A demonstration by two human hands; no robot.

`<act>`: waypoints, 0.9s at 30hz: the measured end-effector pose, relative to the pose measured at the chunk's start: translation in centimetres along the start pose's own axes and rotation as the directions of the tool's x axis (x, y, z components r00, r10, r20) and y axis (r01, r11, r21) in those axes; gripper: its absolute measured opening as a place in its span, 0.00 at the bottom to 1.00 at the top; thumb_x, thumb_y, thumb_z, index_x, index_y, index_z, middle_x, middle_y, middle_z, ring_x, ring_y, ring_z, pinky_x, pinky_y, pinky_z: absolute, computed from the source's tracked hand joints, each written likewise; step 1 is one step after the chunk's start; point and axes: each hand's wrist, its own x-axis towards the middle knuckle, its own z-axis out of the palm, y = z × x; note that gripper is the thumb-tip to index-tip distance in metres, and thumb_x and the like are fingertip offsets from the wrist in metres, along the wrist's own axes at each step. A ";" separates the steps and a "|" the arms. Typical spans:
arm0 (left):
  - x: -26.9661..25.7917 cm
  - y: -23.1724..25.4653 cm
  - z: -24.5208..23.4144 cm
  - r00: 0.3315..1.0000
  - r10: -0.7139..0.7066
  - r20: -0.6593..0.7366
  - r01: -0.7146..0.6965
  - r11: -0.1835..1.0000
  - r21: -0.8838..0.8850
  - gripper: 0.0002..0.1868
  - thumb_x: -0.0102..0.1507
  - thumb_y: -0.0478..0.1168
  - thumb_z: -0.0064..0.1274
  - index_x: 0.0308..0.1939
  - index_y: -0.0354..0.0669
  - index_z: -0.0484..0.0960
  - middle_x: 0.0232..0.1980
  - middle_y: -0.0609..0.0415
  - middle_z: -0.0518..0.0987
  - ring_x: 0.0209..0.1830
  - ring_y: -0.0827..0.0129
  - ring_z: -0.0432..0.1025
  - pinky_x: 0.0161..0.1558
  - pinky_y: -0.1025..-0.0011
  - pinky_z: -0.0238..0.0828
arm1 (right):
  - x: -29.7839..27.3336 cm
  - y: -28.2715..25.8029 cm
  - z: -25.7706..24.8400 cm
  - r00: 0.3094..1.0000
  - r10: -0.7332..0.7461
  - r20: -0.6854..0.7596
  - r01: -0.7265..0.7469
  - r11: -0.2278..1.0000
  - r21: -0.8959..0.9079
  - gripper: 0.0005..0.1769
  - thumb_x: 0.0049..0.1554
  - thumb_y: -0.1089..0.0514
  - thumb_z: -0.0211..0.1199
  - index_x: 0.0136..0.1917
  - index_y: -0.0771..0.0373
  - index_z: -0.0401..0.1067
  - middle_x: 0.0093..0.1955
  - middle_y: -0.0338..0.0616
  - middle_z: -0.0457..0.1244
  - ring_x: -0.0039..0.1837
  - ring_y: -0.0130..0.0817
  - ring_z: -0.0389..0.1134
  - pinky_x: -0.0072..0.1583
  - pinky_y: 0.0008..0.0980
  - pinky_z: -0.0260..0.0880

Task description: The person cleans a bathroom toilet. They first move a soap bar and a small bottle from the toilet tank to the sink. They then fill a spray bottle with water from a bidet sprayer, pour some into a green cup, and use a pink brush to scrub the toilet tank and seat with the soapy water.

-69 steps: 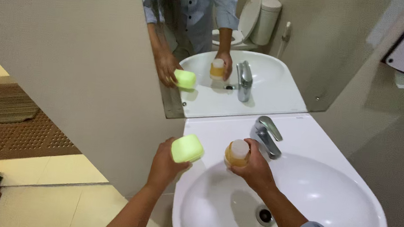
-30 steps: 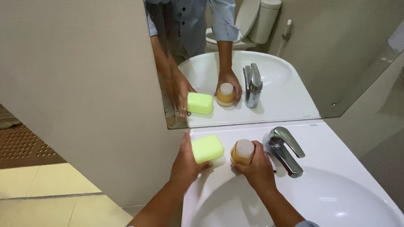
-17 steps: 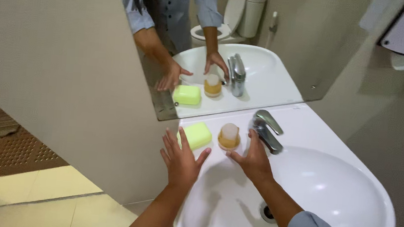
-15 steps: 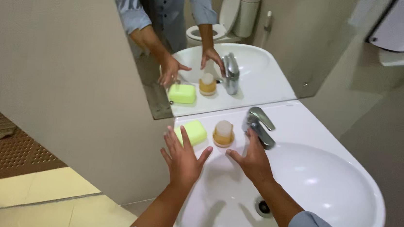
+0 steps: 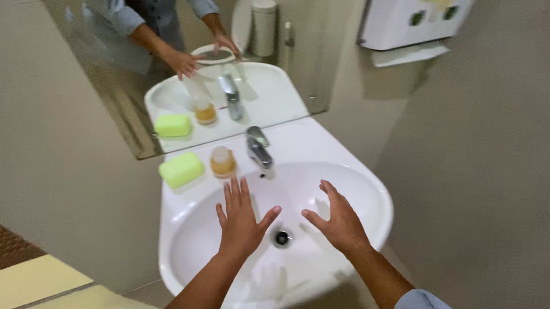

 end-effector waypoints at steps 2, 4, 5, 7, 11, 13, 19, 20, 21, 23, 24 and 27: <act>-1.4 3.3 0.7 0.998 0.061 0.029 -0.061 0.998 -0.015 0.58 0.60 0.70 0.52 0.79 0.40 0.42 0.85 0.47 0.36 0.84 0.54 0.29 0.73 0.36 0.30 | -2.5 2.5 -2.9 0.997 -0.041 -0.069 0.042 0.999 0.012 0.53 0.52 0.38 0.68 0.80 0.55 0.46 0.80 0.41 0.51 0.81 0.40 0.50 0.76 0.44 0.53; -2.4 7.0 1.2 0.989 0.113 0.098 -0.110 0.993 -0.033 0.56 0.60 0.69 0.52 0.80 0.43 0.43 0.85 0.51 0.39 0.85 0.56 0.32 0.74 0.38 0.33 | -5.0 4.8 -5.9 0.994 -0.028 -0.103 0.027 1.000 -0.015 0.54 0.52 0.37 0.67 0.81 0.55 0.44 0.81 0.40 0.50 0.81 0.41 0.49 0.77 0.47 0.52; -3.0 8.9 1.5 0.984 0.149 0.095 -0.145 0.988 -0.056 0.56 0.60 0.68 0.52 0.80 0.43 0.44 0.85 0.51 0.40 0.85 0.57 0.33 0.74 0.38 0.33 | -6.2 6.0 -7.4 0.995 0.006 -0.102 -0.010 0.999 -0.046 0.53 0.53 0.37 0.66 0.81 0.54 0.43 0.82 0.40 0.49 0.82 0.42 0.48 0.77 0.49 0.51; -4.2 13.0 2.3 0.971 0.223 0.088 -0.214 0.972 -0.101 0.55 0.61 0.68 0.52 0.80 0.43 0.44 0.85 0.52 0.42 0.85 0.57 0.34 0.74 0.39 0.35 | -8.9 8.2 -10.6 0.991 0.048 -0.125 -0.056 0.997 -0.062 0.54 0.54 0.36 0.65 0.82 0.54 0.41 0.82 0.39 0.48 0.82 0.42 0.47 0.77 0.51 0.50; -7.2 21.0 4.3 0.934 0.324 0.151 -0.300 0.940 -0.162 0.55 0.62 0.68 0.51 0.80 0.45 0.42 0.85 0.54 0.42 0.85 0.58 0.33 0.75 0.41 0.33 | -15.1 12.7 -16.9 0.974 0.073 -0.215 -0.087 0.995 -0.055 0.56 0.53 0.35 0.65 0.82 0.54 0.39 0.83 0.39 0.47 0.81 0.43 0.49 0.76 0.51 0.51; -9.0 24.9 5.5 0.913 0.358 0.197 -0.327 0.929 -0.177 0.56 0.61 0.69 0.51 0.81 0.48 0.41 0.85 0.56 0.41 0.85 0.60 0.33 0.76 0.42 0.33 | -18.7 15.0 -19.6 0.961 0.095 -0.261 -0.109 0.993 -0.040 0.55 0.53 0.35 0.65 0.82 0.55 0.39 0.82 0.39 0.47 0.81 0.43 0.48 0.76 0.50 0.52; -15.8 36.3 9.7 0.835 0.460 0.303 -0.376 0.878 -0.297 0.56 0.60 0.72 0.46 0.81 0.52 0.41 0.85 0.57 0.43 0.85 0.60 0.34 0.76 0.42 0.33 | -30.0 22.2 -26.7 0.898 0.217 -0.384 -0.234 0.972 0.003 0.54 0.53 0.38 0.66 0.81 0.55 0.41 0.82 0.40 0.48 0.82 0.42 0.49 0.76 0.48 0.55; -17.1 37.9 10.2 0.815 0.485 0.316 -0.391 0.864 -0.317 0.56 0.59 0.73 0.46 0.81 0.51 0.41 0.85 0.56 0.43 0.85 0.60 0.34 0.76 0.42 0.33 | -31.9 23.4 -27.7 0.887 0.224 -0.403 -0.240 0.971 0.011 0.54 0.53 0.39 0.66 0.81 0.55 0.41 0.82 0.40 0.48 0.81 0.42 0.49 0.75 0.48 0.56; -18.4 39.6 10.9 0.795 0.510 0.327 -0.406 0.849 -0.338 0.57 0.59 0.73 0.46 0.81 0.51 0.40 0.85 0.55 0.43 0.85 0.59 0.34 0.76 0.42 0.34 | -33.8 24.5 -28.6 0.876 0.231 -0.423 -0.246 0.969 0.020 0.54 0.53 0.39 0.66 0.81 0.56 0.41 0.82 0.40 0.49 0.81 0.42 0.50 0.75 0.47 0.57; -20.8 42.8 12.0 0.759 0.548 0.352 -0.417 0.824 -0.383 0.57 0.59 0.74 0.45 0.81 0.51 0.40 0.85 0.55 0.43 0.85 0.59 0.34 0.76 0.43 0.34 | -37.1 26.7 -30.2 0.836 0.333 -0.436 -0.350 0.936 0.043 0.54 0.53 0.39 0.66 0.81 0.55 0.40 0.82 0.39 0.48 0.81 0.41 0.50 0.75 0.48 0.57; -22.1 44.3 12.6 0.739 0.565 0.367 -0.417 0.811 -0.410 0.56 0.60 0.74 0.44 0.81 0.51 0.40 0.85 0.55 0.43 0.85 0.59 0.34 0.76 0.43 0.35 | -38.9 27.7 -31.0 0.809 0.384 -0.444 -0.401 0.914 0.058 0.55 0.53 0.39 0.67 0.81 0.54 0.40 0.83 0.38 0.48 0.81 0.40 0.50 0.75 0.48 0.57; -25.4 48.7 14.2 0.674 0.624 0.395 -0.441 0.769 -0.462 0.56 0.60 0.73 0.44 0.81 0.51 0.40 0.85 0.54 0.44 0.85 0.59 0.34 0.77 0.45 0.35 | -44.1 30.7 -33.1 0.767 0.399 -0.503 -0.428 0.902 0.063 0.54 0.53 0.38 0.66 0.81 0.54 0.41 0.82 0.38 0.48 0.81 0.42 0.49 0.75 0.48 0.54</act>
